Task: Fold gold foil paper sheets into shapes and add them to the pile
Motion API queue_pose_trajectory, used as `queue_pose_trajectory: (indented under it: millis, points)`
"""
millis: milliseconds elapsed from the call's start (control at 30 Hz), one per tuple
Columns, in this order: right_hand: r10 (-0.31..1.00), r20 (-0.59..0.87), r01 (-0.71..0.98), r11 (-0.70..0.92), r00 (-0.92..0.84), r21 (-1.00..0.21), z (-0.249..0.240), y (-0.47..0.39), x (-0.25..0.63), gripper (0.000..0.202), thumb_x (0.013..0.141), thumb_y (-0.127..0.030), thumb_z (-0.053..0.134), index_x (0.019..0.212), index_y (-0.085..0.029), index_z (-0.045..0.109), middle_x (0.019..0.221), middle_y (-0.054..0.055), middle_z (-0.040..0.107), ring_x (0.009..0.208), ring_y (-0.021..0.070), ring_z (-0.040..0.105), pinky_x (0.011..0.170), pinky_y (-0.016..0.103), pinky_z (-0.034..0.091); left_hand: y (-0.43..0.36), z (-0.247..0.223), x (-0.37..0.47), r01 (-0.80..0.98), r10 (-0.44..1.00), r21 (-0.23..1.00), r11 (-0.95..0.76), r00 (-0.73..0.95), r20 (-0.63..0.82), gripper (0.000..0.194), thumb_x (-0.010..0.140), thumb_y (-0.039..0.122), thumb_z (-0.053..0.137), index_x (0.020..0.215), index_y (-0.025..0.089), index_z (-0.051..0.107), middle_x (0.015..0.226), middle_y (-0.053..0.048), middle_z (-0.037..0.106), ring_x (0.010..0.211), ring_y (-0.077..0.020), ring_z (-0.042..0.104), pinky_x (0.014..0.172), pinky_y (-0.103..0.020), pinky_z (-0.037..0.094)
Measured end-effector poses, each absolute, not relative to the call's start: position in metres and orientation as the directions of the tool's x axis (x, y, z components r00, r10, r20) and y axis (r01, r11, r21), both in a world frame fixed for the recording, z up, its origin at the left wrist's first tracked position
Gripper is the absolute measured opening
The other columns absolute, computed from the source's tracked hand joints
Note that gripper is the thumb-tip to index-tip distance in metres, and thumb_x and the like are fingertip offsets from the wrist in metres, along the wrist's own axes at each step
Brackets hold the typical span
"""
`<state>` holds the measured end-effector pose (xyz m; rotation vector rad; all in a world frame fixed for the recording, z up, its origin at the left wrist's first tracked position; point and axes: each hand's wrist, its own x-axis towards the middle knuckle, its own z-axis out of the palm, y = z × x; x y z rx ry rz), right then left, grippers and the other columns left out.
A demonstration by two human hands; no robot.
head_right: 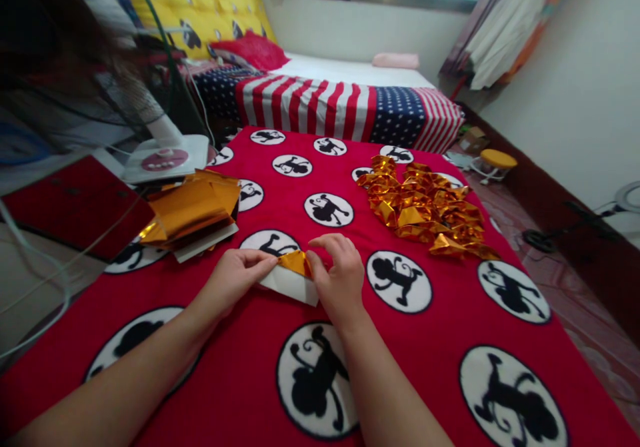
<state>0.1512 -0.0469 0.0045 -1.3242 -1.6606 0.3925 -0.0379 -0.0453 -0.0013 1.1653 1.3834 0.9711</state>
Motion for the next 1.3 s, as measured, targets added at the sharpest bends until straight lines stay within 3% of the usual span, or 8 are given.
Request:
queue_pose_trajectory:
  millis: [100, 233, 433, 533, 633, 767, 1100, 1300]
  points:
    - [0.824, 0.563, 0.587, 0.489, -0.067, -0.646, 0.008, -0.057, 0.145, 0.008, 0.086, -0.020, 0.061, 0.091, -0.023, 0.066, 0.096, 0.005, 0.067, 0.093, 0.0213, 0.061, 0.087, 0.038, 0.046, -0.044, -0.004, -0.035, -0.023, 0.976, 0.978, 0.206, -0.060, -0.207, 0.035, 0.066, 0.043, 0.075, 0.078, 0.010, 0.076, 0.073, -0.006, 0.074, 0.063, -0.0167, 0.063, 0.059, -0.024, 0.049]
    - [0.838, 0.497, 0.574, 0.527, -0.226, -0.627, 0.005, -0.067, 0.131, 0.028, 0.082, -0.015, 0.060, 0.109, -0.023, 0.063, 0.111, 0.008, 0.063, 0.104, 0.0240, 0.057, 0.090, 0.040, 0.046, -0.045, 0.000, -0.035, -0.091, 0.969, 0.968, 0.234, -0.063, -0.240, 0.035, 0.063, 0.044, 0.077, 0.074, 0.011, 0.074, 0.065, -0.002, 0.070, 0.056, -0.0138, 0.060, 0.055, -0.024, 0.050]
    - [0.871, 0.362, 0.594, 0.492, -0.334, -0.637, -0.005, -0.065, 0.127, 0.031, 0.079, -0.008, 0.053, 0.103, -0.022, 0.066, 0.106, 0.007, 0.061, 0.103, 0.0233, 0.056, 0.089, 0.039, 0.046, -0.044, 0.013, -0.052, 0.444, 0.896, 0.838, 0.316, 0.151, -0.418, 0.037, 0.078, 0.044, 0.061, 0.057, 0.014, 0.061, 0.046, -0.001, 0.060, 0.039, -0.0133, 0.055, 0.040, -0.022, 0.040]
    - [0.876, 0.348, 0.604, 0.482, -0.333, -0.634, -0.007, -0.064, 0.129, 0.032, 0.077, -0.007, 0.053, 0.101, -0.022, 0.067, 0.104, 0.007, 0.060, 0.101, 0.0231, 0.055, 0.087, 0.039, 0.046, -0.038, 0.014, -0.065, 0.620, 0.971, 0.782, 0.064, 0.142, -0.191, 0.032, 0.082, 0.039, 0.058, 0.064, 0.015, 0.066, 0.051, -0.002, 0.061, 0.046, -0.0136, 0.056, 0.046, -0.023, 0.041]
    - [0.876, 0.343, 0.608, 0.481, -0.338, -0.631, -0.007, -0.064, 0.130, 0.038, 0.072, -0.006, 0.056, 0.104, -0.023, 0.067, 0.105, 0.007, 0.060, 0.101, 0.0238, 0.055, 0.086, 0.039, 0.046, -0.032, 0.010, -0.072, 0.610, 0.934, 0.716, -0.340, 0.308, 0.181, 0.015, 0.079, 0.019, 0.061, 0.085, 0.018, 0.075, 0.088, -0.006, 0.071, 0.081, -0.0166, 0.065, 0.072, -0.026, 0.049]
    - [0.877, 0.327, 0.603, 0.479, -0.352, -0.638, -0.006, -0.064, 0.130, 0.043, 0.069, -0.006, 0.058, 0.107, -0.024, 0.066, 0.107, 0.006, 0.059, 0.103, 0.0237, 0.055, 0.086, 0.039, 0.046, -0.031, 0.006, -0.074, 0.477, 0.794, 0.684, -0.551, 0.553, 0.254, 0.026, 0.084, 0.011, 0.057, 0.095, 0.023, 0.076, 0.099, -0.006, 0.071, 0.096, -0.0176, 0.062, 0.087, -0.030, 0.049]
    - [0.915, 0.271, 0.593, 0.401, -0.299, -0.699, -0.006, -0.065, 0.132, 0.034, 0.066, -0.010, 0.068, 0.095, -0.023, 0.056, 0.108, 0.006, 0.061, 0.102, 0.0253, 0.055, 0.089, 0.041, 0.045, -0.029, 0.013, -0.081, 0.463, 0.842, 0.814, -0.351, 0.536, 0.059, 0.031, 0.070, 0.002, 0.060, 0.096, 0.017, 0.071, 0.101, -0.005, 0.072, 0.091, -0.0161, 0.065, 0.085, -0.027, 0.050]
    - [0.910, 0.285, 0.606, 0.413, -0.300, -0.680, -0.008, -0.064, 0.131, 0.031, 0.067, -0.015, 0.076, 0.089, -0.023, 0.055, 0.108, 0.005, 0.060, 0.101, 0.0247, 0.055, 0.088, 0.040, 0.045, -0.030, 0.011, -0.079, 0.493, 0.883, 0.823, -0.282, 0.469, 0.021, 0.025, 0.072, 0.012, 0.067, 0.095, 0.018, 0.072, 0.096, -0.003, 0.073, 0.085, -0.0156, 0.065, 0.078, -0.025, 0.049]
